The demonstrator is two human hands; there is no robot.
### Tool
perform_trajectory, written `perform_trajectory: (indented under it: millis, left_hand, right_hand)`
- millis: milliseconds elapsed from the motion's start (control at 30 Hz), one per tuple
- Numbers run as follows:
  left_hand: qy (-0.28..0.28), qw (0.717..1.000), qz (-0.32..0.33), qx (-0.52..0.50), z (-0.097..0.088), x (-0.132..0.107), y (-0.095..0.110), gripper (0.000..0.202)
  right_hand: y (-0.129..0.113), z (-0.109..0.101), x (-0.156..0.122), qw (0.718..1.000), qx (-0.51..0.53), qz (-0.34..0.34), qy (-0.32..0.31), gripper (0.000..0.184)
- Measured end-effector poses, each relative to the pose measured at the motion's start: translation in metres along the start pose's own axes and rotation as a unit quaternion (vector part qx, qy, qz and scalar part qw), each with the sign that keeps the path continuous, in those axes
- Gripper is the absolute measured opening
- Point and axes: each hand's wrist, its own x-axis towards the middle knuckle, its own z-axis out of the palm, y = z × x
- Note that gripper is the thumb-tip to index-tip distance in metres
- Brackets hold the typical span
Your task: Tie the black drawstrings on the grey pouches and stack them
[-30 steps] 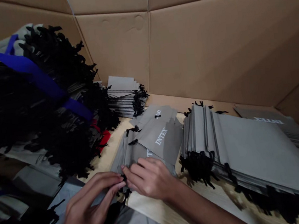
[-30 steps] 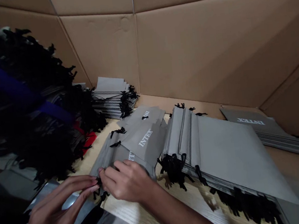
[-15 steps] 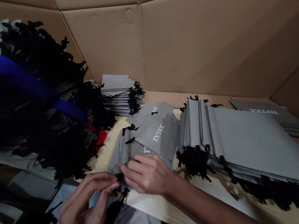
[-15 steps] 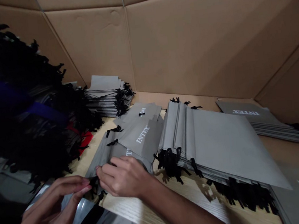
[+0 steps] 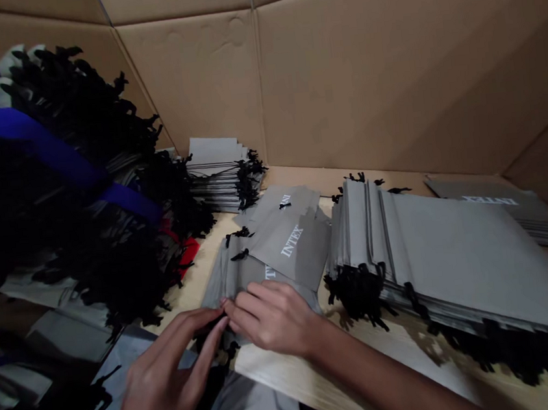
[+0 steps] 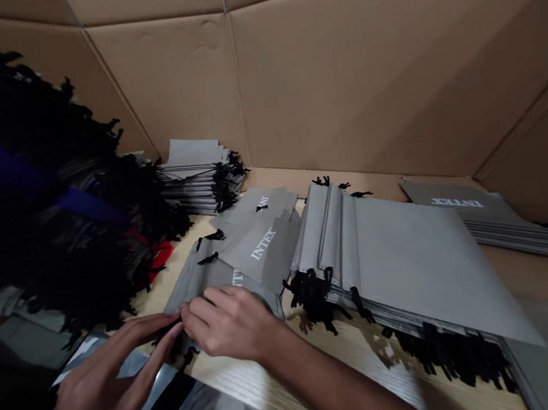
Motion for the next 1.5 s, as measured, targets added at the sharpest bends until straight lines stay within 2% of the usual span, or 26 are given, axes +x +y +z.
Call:
perform_trajectory:
  millis: [100, 200, 400, 533, 667, 867, 1033, 1200, 1267, 1367, 1500]
  left_hand:
    - [-0.026, 0.999, 0.027, 0.015, -0.004, 0.006, 0.001, 0.011]
    - [-0.060, 0.998, 0.022, 0.000, -0.007, 0.013, 0.003, 0.006]
    - [-0.128, 0.990, -0.036, -0.050, -0.016, 0.018, 0.004, 0.006]
    - [-0.166, 0.976, -0.099, -0.100, -0.019, 0.023, 0.006, 0.011]
    - [-0.142, 0.974, -0.124, -0.126, -0.018, 0.027, 0.006, 0.014]
    - [-0.107, 0.968, -0.157, -0.164, -0.020, 0.021, 0.007, 0.007]
    - [-0.057, 0.971, -0.175, -0.156, -0.026, 0.019, 0.013, 0.009]
    - [-0.086, 0.974, -0.163, -0.129, -0.019, 0.019, 0.003, 0.018]
    - [-0.078, 0.976, -0.155, -0.129, -0.015, 0.016, -0.004, 0.022]
    - [-0.073, 0.981, -0.147, -0.107, -0.015, 0.009, -0.012, 0.026]
    - [-0.058, 0.993, -0.098, -0.015, -0.023, 0.003, -0.010, 0.024]
  right_hand:
    - [-0.002, 0.001, 0.001, 1.000, -0.004, -0.017, -0.014, 0.021]
    - [-0.004, 0.002, 0.002, 0.999, 0.003, -0.033, -0.028, 0.024]
    - [-0.005, 0.004, 0.000, 0.997, 0.018, -0.059, -0.051, 0.025]
    - [-0.002, 0.004, -0.002, 0.995, 0.026, -0.065, -0.065, 0.026]
    - [-0.002, 0.002, -0.002, 0.996, 0.023, -0.051, -0.066, 0.025]
    - [-0.005, 0.001, 0.002, 0.999, 0.033, -0.027, -0.032, 0.029]
    - [-0.002, 0.001, 0.002, 0.999, 0.026, -0.031, -0.016, 0.031]
    - [-0.002, 0.002, 0.000, 0.999, -0.002, 0.020, -0.026, 0.018]
    - [-0.003, 0.000, 0.000, 0.998, 0.000, 0.046, -0.043, 0.013]
    - [-0.005, -0.003, 0.000, 0.995, 0.010, 0.076, -0.064, 0.016]
    - [-0.004, -0.005, 0.000, 0.995, 0.001, 0.065, -0.076, 0.014]
